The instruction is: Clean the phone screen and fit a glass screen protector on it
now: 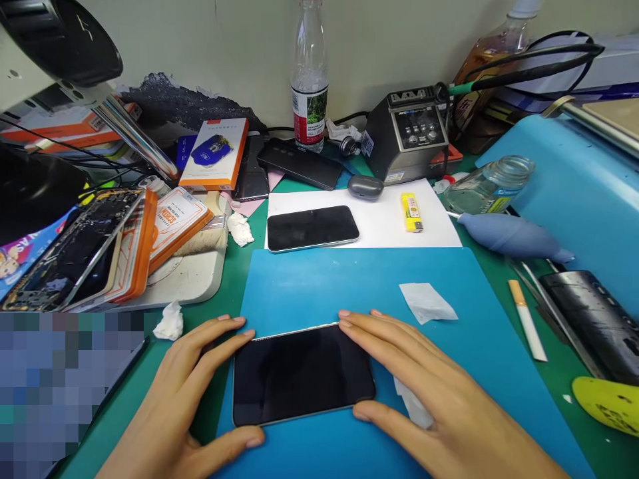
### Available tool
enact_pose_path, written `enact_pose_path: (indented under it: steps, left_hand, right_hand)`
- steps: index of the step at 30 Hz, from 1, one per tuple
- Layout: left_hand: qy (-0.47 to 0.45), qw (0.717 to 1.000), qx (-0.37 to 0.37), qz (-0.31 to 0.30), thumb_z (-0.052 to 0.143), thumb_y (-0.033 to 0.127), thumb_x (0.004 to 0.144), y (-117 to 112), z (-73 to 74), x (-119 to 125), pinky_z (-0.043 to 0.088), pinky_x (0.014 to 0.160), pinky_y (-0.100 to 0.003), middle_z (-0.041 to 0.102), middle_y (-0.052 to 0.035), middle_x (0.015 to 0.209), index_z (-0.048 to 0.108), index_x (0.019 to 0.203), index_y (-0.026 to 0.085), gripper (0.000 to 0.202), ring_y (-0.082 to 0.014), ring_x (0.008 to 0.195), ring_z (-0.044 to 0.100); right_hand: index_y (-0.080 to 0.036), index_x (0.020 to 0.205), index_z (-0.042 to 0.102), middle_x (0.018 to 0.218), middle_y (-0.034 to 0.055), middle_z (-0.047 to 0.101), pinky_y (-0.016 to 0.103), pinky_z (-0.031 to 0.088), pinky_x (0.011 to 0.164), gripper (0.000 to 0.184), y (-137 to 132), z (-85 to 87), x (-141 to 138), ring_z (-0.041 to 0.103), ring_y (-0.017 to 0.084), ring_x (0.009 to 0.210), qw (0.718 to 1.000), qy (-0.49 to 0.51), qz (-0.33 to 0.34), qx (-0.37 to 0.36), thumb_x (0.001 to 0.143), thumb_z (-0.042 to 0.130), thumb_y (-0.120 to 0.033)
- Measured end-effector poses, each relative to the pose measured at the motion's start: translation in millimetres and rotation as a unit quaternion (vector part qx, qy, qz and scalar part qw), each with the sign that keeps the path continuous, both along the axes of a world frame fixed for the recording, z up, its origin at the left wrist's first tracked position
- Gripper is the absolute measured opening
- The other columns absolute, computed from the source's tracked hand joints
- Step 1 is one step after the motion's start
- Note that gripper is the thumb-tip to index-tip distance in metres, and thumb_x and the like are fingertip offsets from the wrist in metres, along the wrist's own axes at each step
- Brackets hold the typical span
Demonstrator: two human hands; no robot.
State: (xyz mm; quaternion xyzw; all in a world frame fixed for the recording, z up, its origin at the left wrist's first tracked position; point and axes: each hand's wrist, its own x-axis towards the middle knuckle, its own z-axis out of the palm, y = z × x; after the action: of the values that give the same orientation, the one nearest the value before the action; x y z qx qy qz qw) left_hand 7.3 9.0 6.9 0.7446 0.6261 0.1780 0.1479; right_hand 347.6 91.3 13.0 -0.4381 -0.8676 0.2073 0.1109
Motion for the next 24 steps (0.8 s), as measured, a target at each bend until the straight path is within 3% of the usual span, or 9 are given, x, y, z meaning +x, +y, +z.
enact_pose_path:
  steps: [11,17,24]
  left_hand:
    - [0.003,1.000,0.005,-0.003,0.077,0.068,0.095,0.0,0.3,-0.3,0.054,0.117,-0.053,0.058,-0.0091,0.164,0.041,0.163,0.039,0.083,-0.0383,0.153,0.053]
    - [0.013,1.000,-0.004,0.003,0.083,0.061,0.092,-1.0,0.8,-0.2,0.053,0.118,-0.052,0.058,-0.0098,0.164,0.034,0.167,0.038,0.093,-0.0387,0.154,0.052]
    - [-0.004,1.000,-0.007,0.006,0.078,0.066,0.094,-0.6,1.5,0.6,0.054,0.117,-0.054,0.058,-0.0097,0.164,0.041,0.161,0.038,0.082,-0.0386,0.154,0.052]
  right_hand:
    - [-0.047,0.168,0.042,0.167,-0.0054,0.054,0.044,0.054,0.118,0.074,1.9,-0.1,-0.4,0.056,0.031,0.152,1.000,0.008,-0.003,-0.009,0.100,0.069,-0.060]
    - [-0.047,0.169,0.039,0.166,-0.0052,0.055,0.043,0.056,0.117,0.075,0.7,0.0,-0.8,0.056,0.030,0.151,1.000,-0.003,0.002,0.012,0.101,0.067,-0.061]
    - [-0.047,0.169,0.039,0.166,-0.0049,0.055,0.043,0.054,0.119,0.075,1.7,-0.4,-1.2,0.055,0.030,0.152,1.000,-0.001,0.004,0.003,0.101,0.068,-0.060]
